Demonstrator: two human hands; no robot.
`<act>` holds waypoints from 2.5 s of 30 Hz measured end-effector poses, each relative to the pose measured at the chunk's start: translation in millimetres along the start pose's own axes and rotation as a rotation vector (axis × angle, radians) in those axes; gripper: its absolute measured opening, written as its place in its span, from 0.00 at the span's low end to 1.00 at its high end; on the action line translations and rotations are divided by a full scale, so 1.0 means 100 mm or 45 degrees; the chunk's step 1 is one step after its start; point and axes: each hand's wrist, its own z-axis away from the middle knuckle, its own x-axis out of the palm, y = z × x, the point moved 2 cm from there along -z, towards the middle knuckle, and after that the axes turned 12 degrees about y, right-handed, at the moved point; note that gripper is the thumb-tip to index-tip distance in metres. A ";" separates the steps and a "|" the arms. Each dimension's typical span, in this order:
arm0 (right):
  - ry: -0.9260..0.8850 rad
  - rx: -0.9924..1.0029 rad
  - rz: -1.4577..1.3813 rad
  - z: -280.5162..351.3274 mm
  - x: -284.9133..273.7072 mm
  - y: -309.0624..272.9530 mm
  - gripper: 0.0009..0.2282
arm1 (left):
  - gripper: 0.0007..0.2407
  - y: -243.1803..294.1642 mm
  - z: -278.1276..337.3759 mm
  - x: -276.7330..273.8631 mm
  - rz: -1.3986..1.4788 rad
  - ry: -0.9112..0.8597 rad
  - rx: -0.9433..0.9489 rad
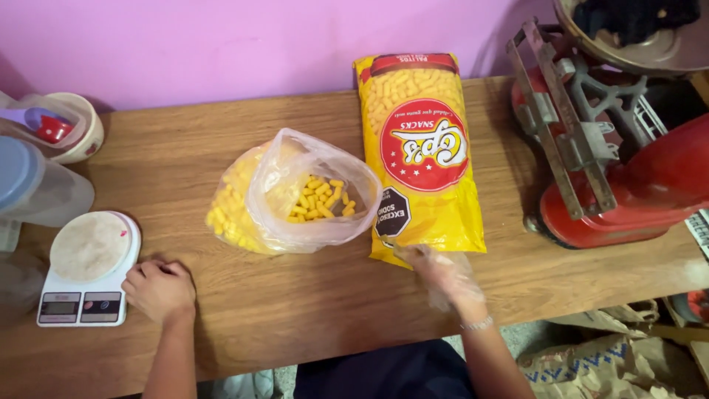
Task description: The person fills a plastic bag with snacks from a larger bag by hand while wearing a glove.
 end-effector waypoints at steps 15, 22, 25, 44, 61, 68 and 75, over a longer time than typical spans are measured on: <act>0.418 -0.006 -1.453 -0.61 -1.51 -1.07 0.16 | 0.08 -0.10 0.08 0.12 0.028 0.085 0.012; 0.849 -0.187 -0.596 -0.23 -1.40 -0.92 0.18 | 0.08 -0.11 0.09 0.21 0.045 0.142 -0.007; 0.539 -0.152 -0.641 -0.15 -1.33 -0.80 0.12 | 0.07 -0.13 0.11 0.24 0.050 0.184 -0.020; -0.577 0.536 -0.099 -0.36 -0.24 -0.31 0.24 | 0.05 -0.09 0.08 0.14 0.014 0.166 -0.007; -0.133 0.840 -0.516 -0.84 -0.22 -0.22 0.20 | 0.07 -0.04 0.04 0.04 0.011 0.042 0.001; 0.076 0.818 -0.701 -0.68 -0.18 -0.24 0.22 | 0.10 -0.05 0.03 0.05 -0.004 0.028 0.002; 0.208 0.788 -0.841 -0.38 -0.08 -0.04 0.25 | 0.11 -0.04 0.01 0.04 -0.005 0.017 -0.012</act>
